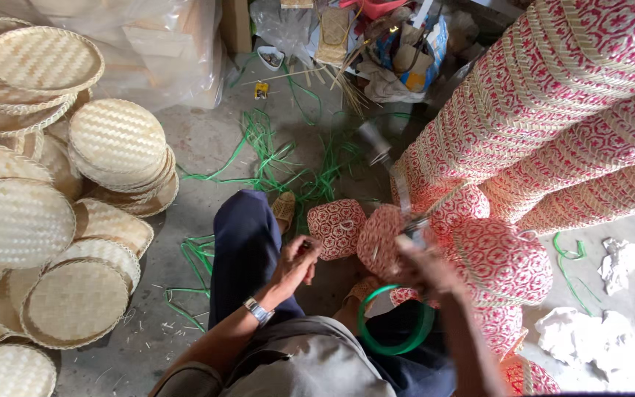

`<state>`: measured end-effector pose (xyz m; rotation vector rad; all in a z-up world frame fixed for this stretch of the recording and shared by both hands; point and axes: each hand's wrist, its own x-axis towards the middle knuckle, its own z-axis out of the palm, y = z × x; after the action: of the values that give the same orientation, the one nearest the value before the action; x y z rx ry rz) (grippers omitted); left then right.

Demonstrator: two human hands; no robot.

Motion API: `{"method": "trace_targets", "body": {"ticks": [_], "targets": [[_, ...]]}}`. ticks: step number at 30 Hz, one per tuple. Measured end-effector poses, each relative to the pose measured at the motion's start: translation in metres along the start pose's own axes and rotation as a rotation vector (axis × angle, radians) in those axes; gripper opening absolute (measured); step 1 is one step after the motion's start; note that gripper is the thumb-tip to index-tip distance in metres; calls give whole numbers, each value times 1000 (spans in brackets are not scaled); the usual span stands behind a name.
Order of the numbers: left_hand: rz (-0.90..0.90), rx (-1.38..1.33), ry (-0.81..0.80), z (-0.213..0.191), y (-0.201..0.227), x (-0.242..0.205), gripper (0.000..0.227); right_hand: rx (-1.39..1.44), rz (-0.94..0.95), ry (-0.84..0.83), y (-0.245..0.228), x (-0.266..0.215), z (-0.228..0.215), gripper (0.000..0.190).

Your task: The person uses a handheld blowtorch to apply heat to the surface of patterned woven baskets. They rotate each basket to treat all sides, then place it aside and pick up another. The process is repeated for several baskets in a workshop setting.

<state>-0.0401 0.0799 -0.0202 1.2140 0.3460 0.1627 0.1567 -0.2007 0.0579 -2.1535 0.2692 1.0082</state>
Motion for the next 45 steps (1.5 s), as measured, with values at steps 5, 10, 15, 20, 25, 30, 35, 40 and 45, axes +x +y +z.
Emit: {"method": "trace_targets", "body": {"ticks": [5, 10, 15, 20, 25, 30, 35, 40, 45], "targets": [[-90, 20, 153, -7, 13, 0, 31, 691, -181, -348, 34, -20, 126, 31], [-107, 94, 83, 7, 8, 5, 26, 669, -325, -260, 48, -27, 127, 33], [-70, 181, -35, 32, 11, 8, 22, 747, -482, -97, 21, -49, 84, 30], [-17, 141, -196, 56, 38, 8, 20, 1227, -812, -341, -32, -93, 26, 21], [254, 215, -407, 81, 77, 2, 38, 1063, -1196, -301, -70, -125, -17, 18], [537, 343, -435, 129, 105, 11, 65, 613, -1394, 427, -106, -126, -37, 30], [435, 477, -435, 167, 129, 33, 73, -168, -1481, 1285, -136, -115, -52, 36], [333, 361, -353, 184, 135, 39, 69, -606, -1614, 1494, -167, -90, -57, 23], [452, -111, -177, 169, 143, 37, 69, -920, -1447, 1322, -169, -65, -41, 39]]}}
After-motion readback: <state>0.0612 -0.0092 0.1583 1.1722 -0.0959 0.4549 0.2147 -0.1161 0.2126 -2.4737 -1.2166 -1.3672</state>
